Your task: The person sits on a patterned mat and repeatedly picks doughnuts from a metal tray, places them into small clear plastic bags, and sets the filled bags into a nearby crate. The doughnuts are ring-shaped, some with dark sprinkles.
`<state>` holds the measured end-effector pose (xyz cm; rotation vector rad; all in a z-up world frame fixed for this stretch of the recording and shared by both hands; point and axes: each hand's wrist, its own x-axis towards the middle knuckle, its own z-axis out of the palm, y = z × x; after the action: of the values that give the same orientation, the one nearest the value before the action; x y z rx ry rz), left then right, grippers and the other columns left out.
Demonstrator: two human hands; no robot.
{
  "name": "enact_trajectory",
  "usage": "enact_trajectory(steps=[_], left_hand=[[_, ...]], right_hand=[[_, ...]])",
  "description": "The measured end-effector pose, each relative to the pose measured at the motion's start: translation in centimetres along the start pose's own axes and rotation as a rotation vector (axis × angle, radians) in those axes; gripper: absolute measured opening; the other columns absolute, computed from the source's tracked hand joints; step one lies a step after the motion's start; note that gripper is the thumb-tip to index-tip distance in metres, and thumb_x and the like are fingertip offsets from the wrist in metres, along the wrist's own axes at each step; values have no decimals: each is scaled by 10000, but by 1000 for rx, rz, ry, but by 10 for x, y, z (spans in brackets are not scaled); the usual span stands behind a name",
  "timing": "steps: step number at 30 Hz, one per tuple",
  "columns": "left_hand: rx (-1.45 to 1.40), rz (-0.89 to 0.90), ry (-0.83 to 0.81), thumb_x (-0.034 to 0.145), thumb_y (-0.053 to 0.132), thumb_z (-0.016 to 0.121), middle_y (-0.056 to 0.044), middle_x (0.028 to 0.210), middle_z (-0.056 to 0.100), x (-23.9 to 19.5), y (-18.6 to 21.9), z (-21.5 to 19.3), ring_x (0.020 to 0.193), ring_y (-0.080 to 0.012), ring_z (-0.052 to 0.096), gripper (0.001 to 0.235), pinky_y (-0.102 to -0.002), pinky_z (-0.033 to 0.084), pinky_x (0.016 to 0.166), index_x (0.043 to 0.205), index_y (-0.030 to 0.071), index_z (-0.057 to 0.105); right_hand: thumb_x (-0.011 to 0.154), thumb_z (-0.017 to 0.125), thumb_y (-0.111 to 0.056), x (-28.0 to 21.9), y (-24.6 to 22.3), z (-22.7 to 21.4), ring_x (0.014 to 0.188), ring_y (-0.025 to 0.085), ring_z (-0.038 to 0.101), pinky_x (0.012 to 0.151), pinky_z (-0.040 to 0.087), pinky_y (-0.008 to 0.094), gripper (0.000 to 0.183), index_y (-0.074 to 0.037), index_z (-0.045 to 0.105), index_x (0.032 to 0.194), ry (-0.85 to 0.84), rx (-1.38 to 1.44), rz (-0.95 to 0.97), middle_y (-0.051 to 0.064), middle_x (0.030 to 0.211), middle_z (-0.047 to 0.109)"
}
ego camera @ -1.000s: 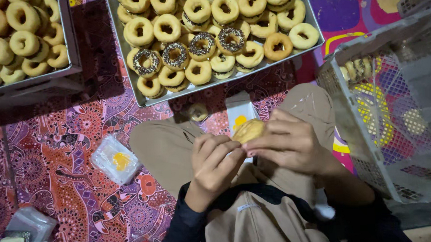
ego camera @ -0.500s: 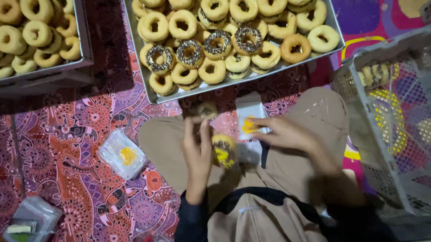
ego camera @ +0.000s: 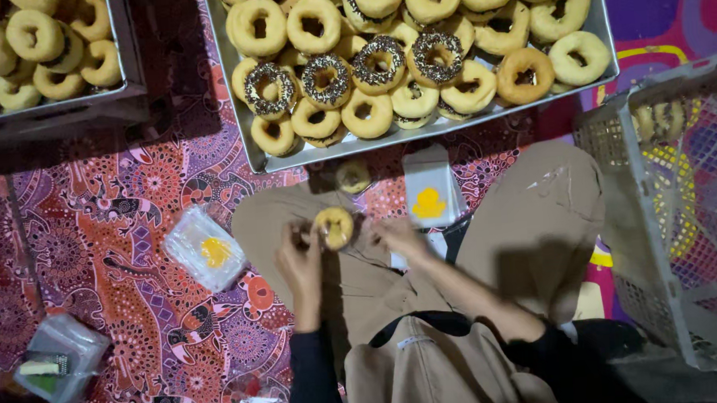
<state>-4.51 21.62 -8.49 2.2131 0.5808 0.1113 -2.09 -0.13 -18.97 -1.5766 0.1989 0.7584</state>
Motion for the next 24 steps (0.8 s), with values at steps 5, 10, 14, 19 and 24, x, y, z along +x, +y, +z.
enact_trajectory(steps=[5, 10, 14, 19, 24], left_hand=[[-212, 276, -221, 768, 149, 846, -166, 1025, 746, 104, -23, 83, 892, -315, 720, 418, -377, 562, 775, 1135, 24, 689], [93, 432, -283, 714, 150, 760, -295, 1101, 681, 140, -46, 151, 983, -476, 638, 554, -496, 519, 845, 1212, -61, 641], [445, -37, -479, 970, 359, 708, -293, 1099, 697, 91, -24, 168, 1058, -437, 654, 364, -523, 515, 932, 1090, 15, 712], [235, 492, 36, 913, 342, 757, -257, 913, 682, 46, 31, 152, 862, -436, 654, 401, -498, 525, 751, 986, -40, 656], [-479, 147, -681, 986, 322, 671, -101, 737, 729, -7, 103, 165, 651, -121, 614, 356, -308, 486, 584, 1034, -19, 758]], right_hand=[[782, 756, -431, 47, -27, -104, 720, 278, 688, 655, 487, 446, 348, -103, 757, 897, 399, -1067, -285, 120, 779, 732], [728, 817, -419, 67, -19, -131, 911, 303, 672, 825, 438, 476, 359, -89, 729, 839, 288, -1437, -326, 116, 868, 716], [882, 726, -275, 66, -19, -134, 936, 267, 684, 845, 437, 453, 132, -157, 745, 827, 126, -1471, -291, 81, 907, 721], [835, 680, -216, 7, -66, -140, 895, 259, 652, 897, 384, 461, 111, -167, 774, 865, 91, -1320, -499, 56, 875, 722], [794, 640, -90, -85, -108, -121, 1050, 244, 666, 988, 375, 459, 157, -98, 730, 923, 214, -1320, -740, 57, 1004, 722]])
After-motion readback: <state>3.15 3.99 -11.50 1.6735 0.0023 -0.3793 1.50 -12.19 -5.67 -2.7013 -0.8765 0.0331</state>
